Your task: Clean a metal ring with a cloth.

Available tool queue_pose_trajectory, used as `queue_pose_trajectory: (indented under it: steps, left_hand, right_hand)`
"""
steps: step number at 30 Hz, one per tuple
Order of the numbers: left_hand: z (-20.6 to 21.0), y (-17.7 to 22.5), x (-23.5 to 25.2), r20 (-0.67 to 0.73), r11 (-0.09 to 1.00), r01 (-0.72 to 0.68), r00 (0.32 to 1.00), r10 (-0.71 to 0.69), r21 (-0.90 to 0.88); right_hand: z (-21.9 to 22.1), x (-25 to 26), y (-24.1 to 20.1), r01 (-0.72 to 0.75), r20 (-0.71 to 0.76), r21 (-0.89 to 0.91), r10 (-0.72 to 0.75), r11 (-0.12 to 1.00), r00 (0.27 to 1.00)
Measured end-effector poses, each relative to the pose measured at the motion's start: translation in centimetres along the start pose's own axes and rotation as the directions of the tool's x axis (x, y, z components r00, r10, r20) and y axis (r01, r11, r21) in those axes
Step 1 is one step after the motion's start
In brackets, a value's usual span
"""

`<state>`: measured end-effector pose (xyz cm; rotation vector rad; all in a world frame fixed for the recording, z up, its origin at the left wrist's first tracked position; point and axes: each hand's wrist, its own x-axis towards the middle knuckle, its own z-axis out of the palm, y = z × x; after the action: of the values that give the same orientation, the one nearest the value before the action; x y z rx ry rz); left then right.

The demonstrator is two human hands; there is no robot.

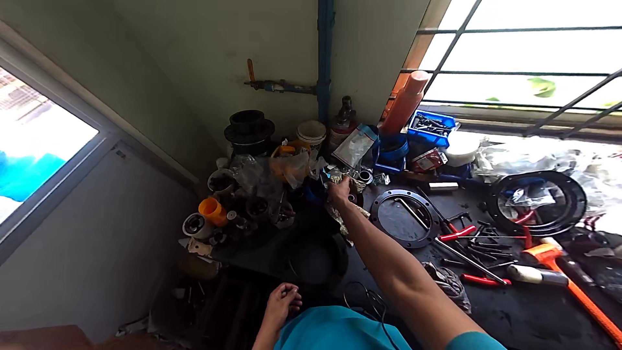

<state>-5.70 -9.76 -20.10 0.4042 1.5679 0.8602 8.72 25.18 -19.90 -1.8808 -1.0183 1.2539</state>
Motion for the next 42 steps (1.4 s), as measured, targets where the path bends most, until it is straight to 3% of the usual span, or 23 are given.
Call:
queue_pose_trajectory:
  steps: [7,11,16,21,25,27,30,31,34,37,39,42]
  left_hand:
    - [-1.1,0.0,0.2,-0.038,0.999,0.037,0.999,-0.036,0.013]
    - [-0.8,0.8,0.9,-0.028,0.999,0.033,0.999,-0.033,0.029]
    - [0.0,1.8,1.9,0.009,0.998,0.028,1.000,-0.028,0.062]
    - [0.9,2.5,2.4,0.062,0.994,0.017,0.998,-0.024,0.112]
    - [1.1,2.6,2.3,0.063,0.992,0.008,0.998,-0.016,0.128]
    - [0.9,2.3,2.1,0.050,0.990,0.016,0.998,-0.023,0.137]
    - [0.6,1.6,1.9,0.030,0.987,0.037,0.999,-0.042,0.156]
    - [0.5,1.4,1.8,0.026,0.986,0.044,0.998,-0.049,0.160]
    - [0.6,0.8,1.5,0.021,0.980,0.069,0.997,-0.074,0.187]
    - [0.4,0.6,0.8,0.021,0.967,0.071,0.997,-0.079,0.245]
    - [0.0,0.5,0.0,0.001,0.960,0.059,0.998,-0.061,0.275]
    - [-0.6,0.3,-1.0,-0.065,0.963,0.057,0.997,-0.041,0.263]
  right_hand:
    - [-0.1,0.2,0.0,0.049,0.028,-0.151,-0.045,0.987,0.999]
    - [-2.3,-0.2,-0.7,0.107,0.033,-0.278,-0.102,0.955,0.994]
    - [-6.6,-1.6,-2.3,0.226,-0.096,-0.177,-0.246,0.958,0.965]
    - [-13.0,-3.7,-4.4,0.423,-0.293,0.059,-0.390,0.904,0.873]
    - [-20.3,-8.4,-5.7,0.553,-0.400,0.182,-0.453,0.813,0.797]
    - [-23.6,-10.8,-5.4,0.637,-0.456,0.199,-0.505,0.744,0.733]
    - [-26.2,-11.2,-2.3,0.739,-0.479,0.088,-0.622,0.668,0.620]
    - [-26.2,-10.5,-0.4,0.709,-0.441,0.018,-0.631,0.705,0.638]
    - [-23.5,-7.0,7.8,0.493,-0.162,-0.246,-0.537,0.834,0.828]
    - [-18.9,-3.3,17.2,0.408,0.197,-0.610,-0.368,0.680,0.909]
    - [-17.1,-3.1,20.1,0.392,0.194,-0.713,-0.374,0.581,0.907]
    - [-16.4,-2.9,18.4,0.328,0.159,-0.750,-0.324,0.575,0.933]
